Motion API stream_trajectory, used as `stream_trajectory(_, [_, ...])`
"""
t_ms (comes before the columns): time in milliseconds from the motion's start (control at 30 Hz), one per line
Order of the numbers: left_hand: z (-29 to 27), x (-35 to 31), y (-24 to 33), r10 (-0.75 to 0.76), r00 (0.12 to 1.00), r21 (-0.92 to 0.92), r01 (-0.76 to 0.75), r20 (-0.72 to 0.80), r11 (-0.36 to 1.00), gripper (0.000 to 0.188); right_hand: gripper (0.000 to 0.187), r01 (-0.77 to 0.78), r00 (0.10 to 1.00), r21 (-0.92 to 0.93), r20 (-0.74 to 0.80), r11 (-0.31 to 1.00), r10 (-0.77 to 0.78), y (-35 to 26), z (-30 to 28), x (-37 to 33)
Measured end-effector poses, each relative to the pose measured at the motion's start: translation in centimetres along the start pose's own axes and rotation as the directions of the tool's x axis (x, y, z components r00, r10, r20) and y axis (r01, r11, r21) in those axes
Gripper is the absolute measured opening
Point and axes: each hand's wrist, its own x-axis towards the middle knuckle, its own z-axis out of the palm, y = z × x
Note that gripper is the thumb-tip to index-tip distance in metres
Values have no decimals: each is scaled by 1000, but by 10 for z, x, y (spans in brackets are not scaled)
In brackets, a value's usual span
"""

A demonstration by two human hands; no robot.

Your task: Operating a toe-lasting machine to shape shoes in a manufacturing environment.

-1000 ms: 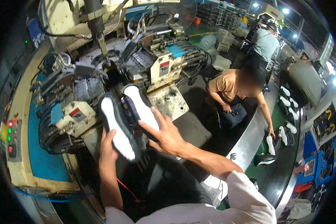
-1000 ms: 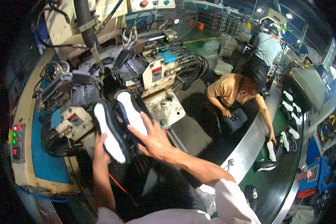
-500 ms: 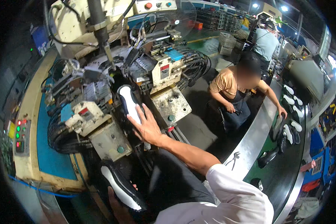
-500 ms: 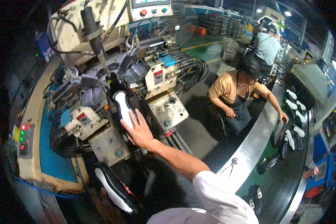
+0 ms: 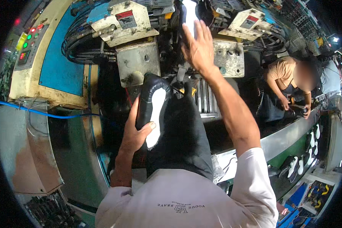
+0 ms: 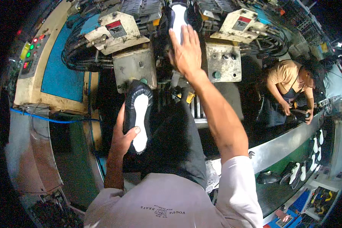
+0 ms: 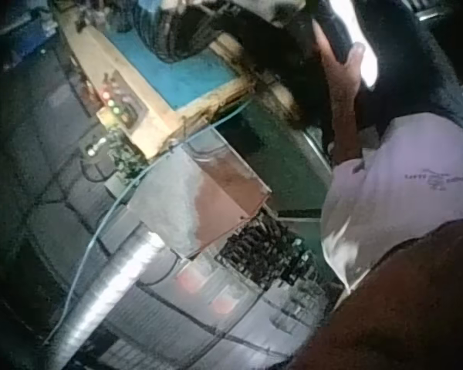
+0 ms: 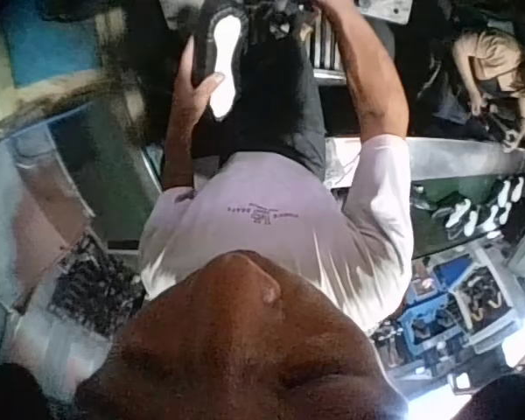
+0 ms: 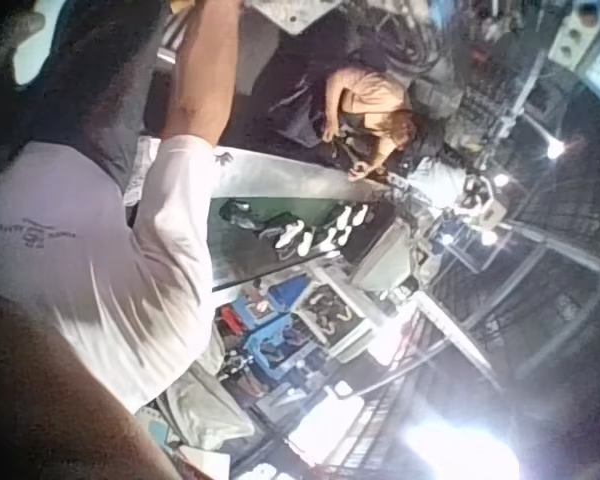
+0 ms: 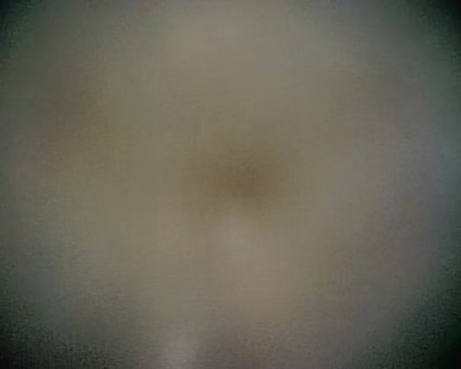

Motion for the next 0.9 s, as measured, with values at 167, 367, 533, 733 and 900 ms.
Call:
stream_trajectory(167, [6, 29, 0, 221, 973, 551, -151, -62, 821, 105, 77, 14, 1000, -34, 10, 999, -14, 30, 34, 57])
stream_trajectory(367, [-4, 59, -20, 503, 864, 818, -259, -41, 513, 112, 73, 61, 994, -26, -93, 998, -63, 42, 46, 84])
stream_trajectory(533, [-15, 70, -32, 537, 841, 884, -297, 63, 360, 108, 72, 65, 994, -31, -86, 997, -68, 47, 44, 87])
stream_trajectory(733, [-23, 49, -43, 537, 843, 801, -297, -36, 520, 104, 70, 113, 989, -30, -90, 993, -115, 51, 31, 107])
stream_trajectory(900, [-55, -32, -85, -257, 884, -54, 257, -390, 965, 92, 75, 122, 987, 226, -131, 966, -94, 39, 11, 61])
